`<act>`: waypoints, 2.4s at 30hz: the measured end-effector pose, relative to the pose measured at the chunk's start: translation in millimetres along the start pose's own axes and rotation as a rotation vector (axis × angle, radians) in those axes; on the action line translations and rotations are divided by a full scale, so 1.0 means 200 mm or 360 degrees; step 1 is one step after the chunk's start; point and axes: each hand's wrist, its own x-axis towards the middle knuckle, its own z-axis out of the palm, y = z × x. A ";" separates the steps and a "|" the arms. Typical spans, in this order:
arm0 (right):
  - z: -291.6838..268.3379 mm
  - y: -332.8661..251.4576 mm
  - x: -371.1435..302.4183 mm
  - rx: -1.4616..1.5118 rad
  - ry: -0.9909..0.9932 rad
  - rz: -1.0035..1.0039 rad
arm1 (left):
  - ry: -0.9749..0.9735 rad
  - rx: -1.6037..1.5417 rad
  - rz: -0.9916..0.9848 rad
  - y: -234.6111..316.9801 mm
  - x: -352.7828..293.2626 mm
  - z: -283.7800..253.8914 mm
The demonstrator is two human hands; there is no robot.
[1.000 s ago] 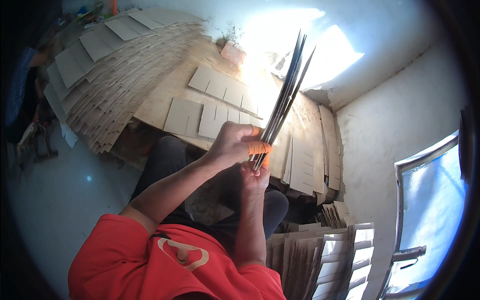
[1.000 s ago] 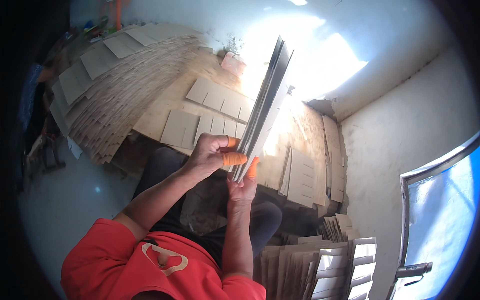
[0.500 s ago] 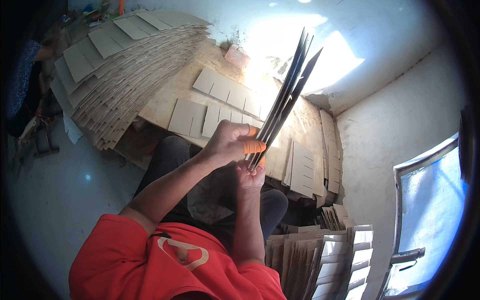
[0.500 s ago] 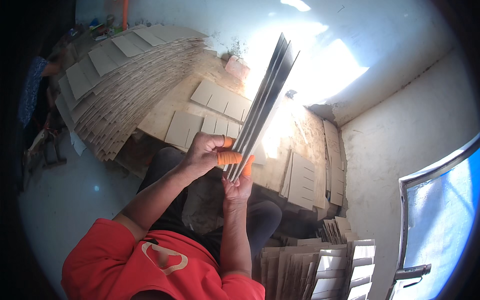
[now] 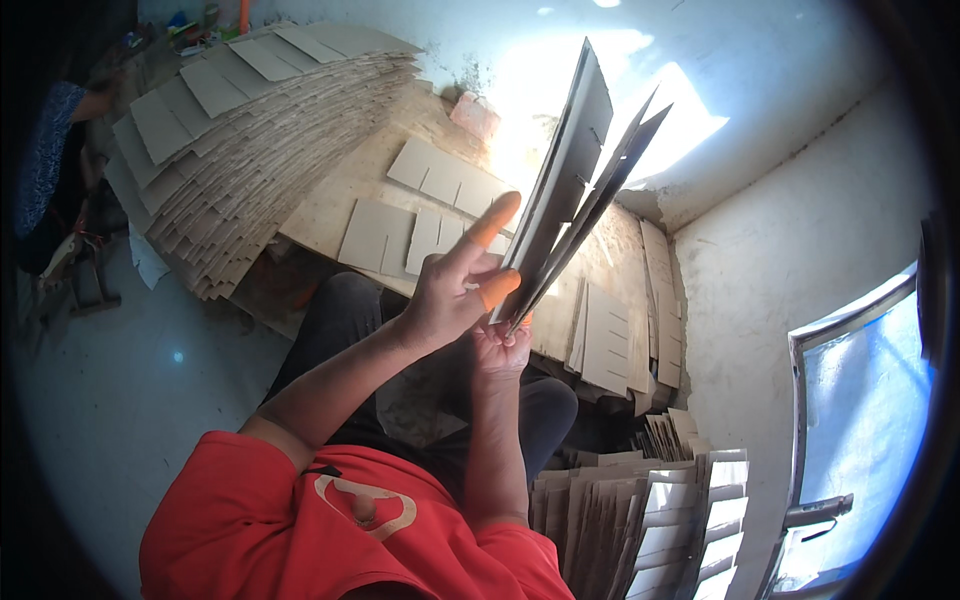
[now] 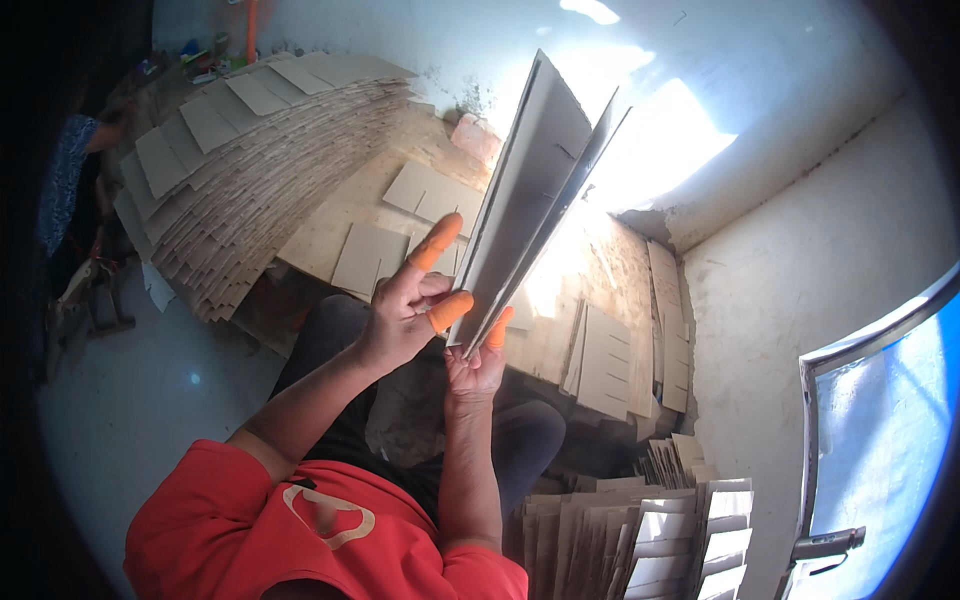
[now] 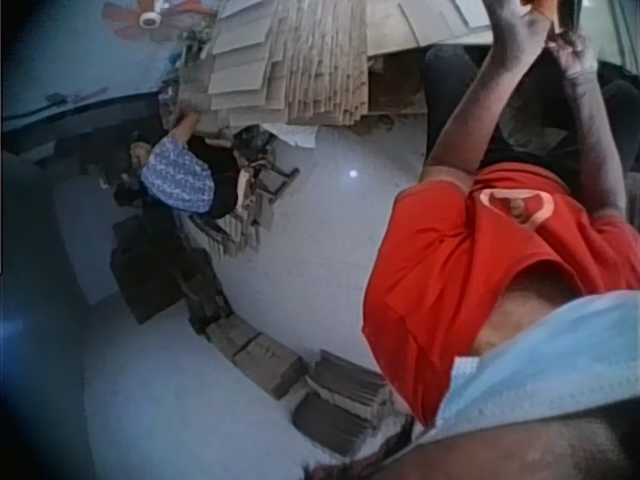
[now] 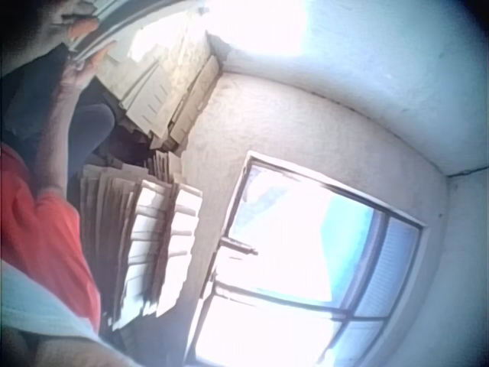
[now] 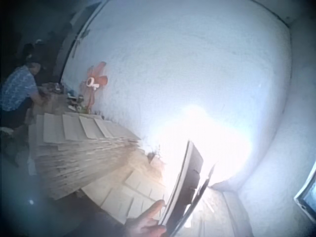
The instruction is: The person is assembling cardboard pieces by folding and interlocking them. They repeatedly pick up flat cardboard pieces, fold them along pre-cut lines, and insert them into a growing structure.
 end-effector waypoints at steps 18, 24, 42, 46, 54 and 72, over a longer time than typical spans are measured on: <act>0.14 0.06 0.12 -0.0541 0.0553 -0.0441 | 0.0480 0.0070 -0.0028 0.04 -0.02 -0.25; -0.08 -0.38 0.16 -0.0379 0.0171 -0.0446 | 0.1064 0.0486 0.0353 0.41 0.02 -0.71; -0.70 -1.20 -0.07 -0.0938 0.0540 -0.0563 | 0.2206 0.0546 -0.0067 0.94 -0.75 -2.86; -0.73 -1.23 -0.07 -0.0904 0.0692 -0.0513 | 0.2413 0.0304 -0.0349 0.81 -0.85 -2.91; -0.82 -1.35 -0.03 -0.0898 0.0828 -0.0485 | 0.2171 0.0477 -0.0077 0.67 -0.89 -2.98; -0.88 -1.48 -0.04 -0.0992 0.0888 -0.0546 | 0.2225 0.0195 0.0273 0.73 -1.07 -3.26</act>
